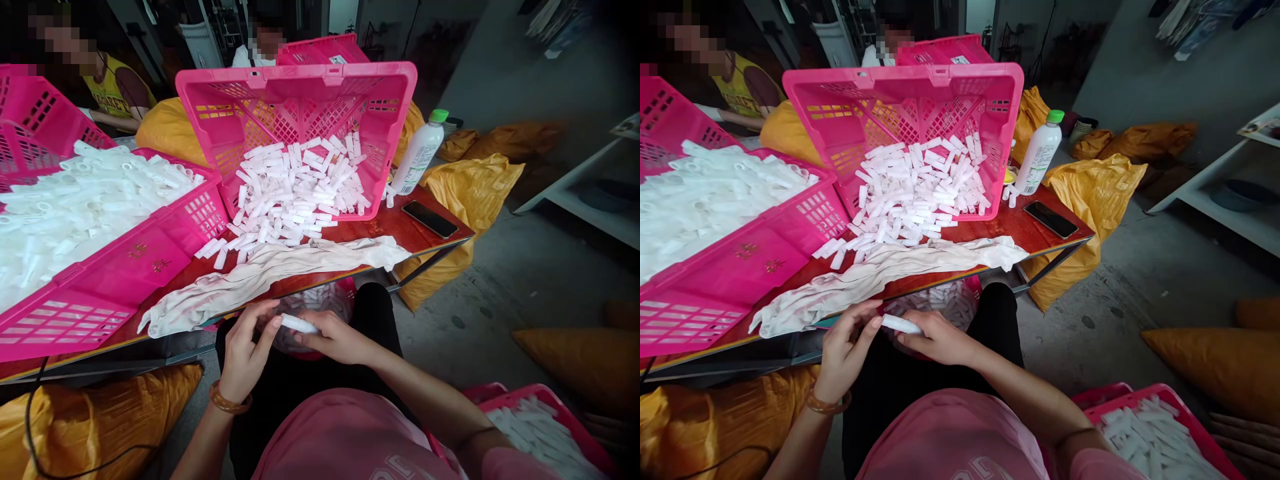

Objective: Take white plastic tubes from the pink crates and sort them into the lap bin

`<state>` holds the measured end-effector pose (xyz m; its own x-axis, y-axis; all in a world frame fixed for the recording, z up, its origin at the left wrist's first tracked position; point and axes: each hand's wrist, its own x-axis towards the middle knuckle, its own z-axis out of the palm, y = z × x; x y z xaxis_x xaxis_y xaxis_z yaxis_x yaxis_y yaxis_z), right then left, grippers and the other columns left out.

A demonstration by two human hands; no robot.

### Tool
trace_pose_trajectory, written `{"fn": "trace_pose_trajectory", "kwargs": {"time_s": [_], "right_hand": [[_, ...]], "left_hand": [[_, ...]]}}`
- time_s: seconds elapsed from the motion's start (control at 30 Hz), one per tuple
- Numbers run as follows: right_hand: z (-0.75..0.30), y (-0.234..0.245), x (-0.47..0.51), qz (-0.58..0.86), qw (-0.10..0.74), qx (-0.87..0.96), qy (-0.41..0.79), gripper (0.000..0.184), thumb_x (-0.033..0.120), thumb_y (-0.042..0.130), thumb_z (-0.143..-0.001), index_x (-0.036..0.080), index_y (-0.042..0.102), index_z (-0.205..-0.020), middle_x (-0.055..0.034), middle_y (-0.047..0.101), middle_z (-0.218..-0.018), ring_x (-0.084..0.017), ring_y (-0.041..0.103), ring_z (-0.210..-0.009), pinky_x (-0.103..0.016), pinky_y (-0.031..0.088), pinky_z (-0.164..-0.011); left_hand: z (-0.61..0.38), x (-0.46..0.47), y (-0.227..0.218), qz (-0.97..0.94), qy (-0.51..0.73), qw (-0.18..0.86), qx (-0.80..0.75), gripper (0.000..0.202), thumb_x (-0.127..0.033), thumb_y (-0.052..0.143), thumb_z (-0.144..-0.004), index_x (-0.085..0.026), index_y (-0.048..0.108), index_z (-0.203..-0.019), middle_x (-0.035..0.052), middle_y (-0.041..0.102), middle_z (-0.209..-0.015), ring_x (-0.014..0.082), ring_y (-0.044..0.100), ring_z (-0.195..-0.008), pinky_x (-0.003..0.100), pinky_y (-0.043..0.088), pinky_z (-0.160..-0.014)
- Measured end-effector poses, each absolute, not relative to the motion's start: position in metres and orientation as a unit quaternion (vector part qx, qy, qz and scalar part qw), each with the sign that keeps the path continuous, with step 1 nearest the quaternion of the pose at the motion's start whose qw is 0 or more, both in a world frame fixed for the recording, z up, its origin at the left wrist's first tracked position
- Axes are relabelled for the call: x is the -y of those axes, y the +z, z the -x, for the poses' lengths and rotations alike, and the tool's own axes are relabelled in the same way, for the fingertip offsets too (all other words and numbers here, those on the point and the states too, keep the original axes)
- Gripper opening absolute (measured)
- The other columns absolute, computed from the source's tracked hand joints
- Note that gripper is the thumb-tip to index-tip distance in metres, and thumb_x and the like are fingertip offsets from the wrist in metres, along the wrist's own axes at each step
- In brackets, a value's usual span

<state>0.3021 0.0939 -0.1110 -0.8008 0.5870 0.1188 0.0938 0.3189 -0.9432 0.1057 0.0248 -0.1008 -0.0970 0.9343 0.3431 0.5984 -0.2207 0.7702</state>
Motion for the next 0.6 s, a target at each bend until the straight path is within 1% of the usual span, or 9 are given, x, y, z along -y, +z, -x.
{"fn": "trace_pose_trajectory", "kwargs": {"time_s": [0.07,0.1,0.17,0.23,0.33,0.37,0.43,0.53,0.6], "right_hand": [[-0.303,-0.11,-0.094,0.187,0.215,0.752,0.594,0.02,0.031,0.056,-0.096,0.015,0.062,-0.106,-0.001,0.061,-0.089,-0.012,0.056,-0.076,-0.022,0.044,-0.072],[-0.303,-0.11,-0.093,0.172,0.211,0.745,0.609,0.021,0.031,0.056,-0.096,0.015,0.062,-0.107,-0.0016,0.061,-0.091,-0.012,0.057,-0.078,-0.022,0.045,-0.072],[-0.3,-0.111,-0.09,0.172,0.209,0.758,0.593,0.021,0.03,0.054,-0.097,0.014,0.061,-0.108,-0.0028,0.063,-0.093,-0.013,0.058,-0.081,-0.022,0.047,-0.073],[-0.296,-0.114,-0.088,0.231,0.221,0.812,0.488,0.021,0.026,0.049,-0.098,0.014,0.059,-0.113,-0.0058,0.064,-0.097,-0.015,0.06,-0.083,-0.026,0.048,-0.076],[-0.292,-0.123,-0.088,0.325,0.235,0.881,0.25,0.029,0.018,0.042,-0.098,0.013,0.055,-0.123,-0.0115,0.065,-0.099,-0.021,0.06,-0.085,-0.034,0.049,-0.08],[-0.292,-0.127,-0.089,0.335,0.233,0.892,0.195,0.031,0.017,0.041,-0.097,0.013,0.054,-0.125,-0.0121,0.065,-0.098,-0.022,0.06,-0.086,-0.035,0.049,-0.08],[-0.293,-0.135,-0.09,0.333,0.23,0.902,0.15,0.03,0.017,0.04,-0.098,0.014,0.054,-0.125,-0.0111,0.065,-0.094,-0.021,0.06,-0.084,-0.034,0.05,-0.079],[-0.296,-0.146,-0.089,0.321,0.228,0.908,0.141,0.03,0.016,0.039,-0.098,0.015,0.053,-0.124,-0.0091,0.064,-0.092,-0.019,0.06,-0.081,-0.03,0.05,-0.075],[-0.299,-0.151,-0.087,0.324,0.216,0.913,0.123,0.03,0.016,0.038,-0.098,0.014,0.054,-0.124,-0.009,0.065,-0.09,-0.019,0.06,-0.081,-0.029,0.049,-0.075]], "left_hand": [[-0.099,-0.025,-0.099,-0.655,0.461,0.189,-0.568,0.012,-0.024,0.057,-0.094,-0.019,0.064,-0.102,0.0026,0.065,-0.088,0.015,0.062,-0.08,0.025,0.049,-0.073],[-0.098,-0.025,-0.099,-0.666,0.462,0.197,-0.551,0.01,-0.024,0.056,-0.095,-0.019,0.064,-0.095,0.0025,0.065,-0.085,0.0147,0.061,-0.079,0.025,0.048,-0.072],[-0.1,-0.025,-0.097,-0.676,0.454,0.226,-0.535,0.018,-0.024,0.051,-0.097,-0.018,0.063,-0.086,0.0022,0.062,-0.08,0.014,0.058,-0.074,0.025,0.046,-0.07],[-0.107,-0.027,-0.096,-0.645,0.45,0.257,-0.562,0.027,-0.029,0.048,-0.098,-0.018,0.06,-0.076,0.0007,0.057,-0.072,0.0129,0.054,-0.067,0.024,0.043,-0.064],[-0.12,-0.03,-0.098,-0.558,0.455,0.31,-0.621,0.039,-0.039,0.047,-0.099,-0.018,0.052,-0.066,-0.0016,0.048,-0.062,0.012,0.045,-0.058,0.024,0.037,-0.057],[-0.124,-0.031,-0.1,-0.536,0.459,0.325,-0.629,0.041,-0.041,0.047,-0.098,-0.018,0.05,-0.064,-0.0018,0.046,-0.061,0.0122,0.043,-0.057,0.024,0.036,-0.056],[-0.13,-0.033,-0.105,-0.507,0.472,0.346,-0.632,0.043,-0.045,0.047,-0.097,-0.019,0.047,-0.062,-0.0019,0.044,-0.059,0.0125,0.041,-0.056,0.025,0.034,-0.054],[-0.137,-0.032,-0.114,-0.477,0.487,0.375,-0.628,0.043,-0.046,0.049,-0.096,-0.02,0.045,-0.062,-0.0025,0.04,-0.058,0.0124,0.038,-0.053,0.025,0.031,-0.051],[-0.14,-0.031,-0.121,-0.462,0.494,0.395,-0.622,0.042,-0.046,0.05,-0.095,-0.02,0.044,-0.063,-0.0031,0.039,-0.058,0.012,0.036,-0.052,0.025,0.03,-0.05]]}}
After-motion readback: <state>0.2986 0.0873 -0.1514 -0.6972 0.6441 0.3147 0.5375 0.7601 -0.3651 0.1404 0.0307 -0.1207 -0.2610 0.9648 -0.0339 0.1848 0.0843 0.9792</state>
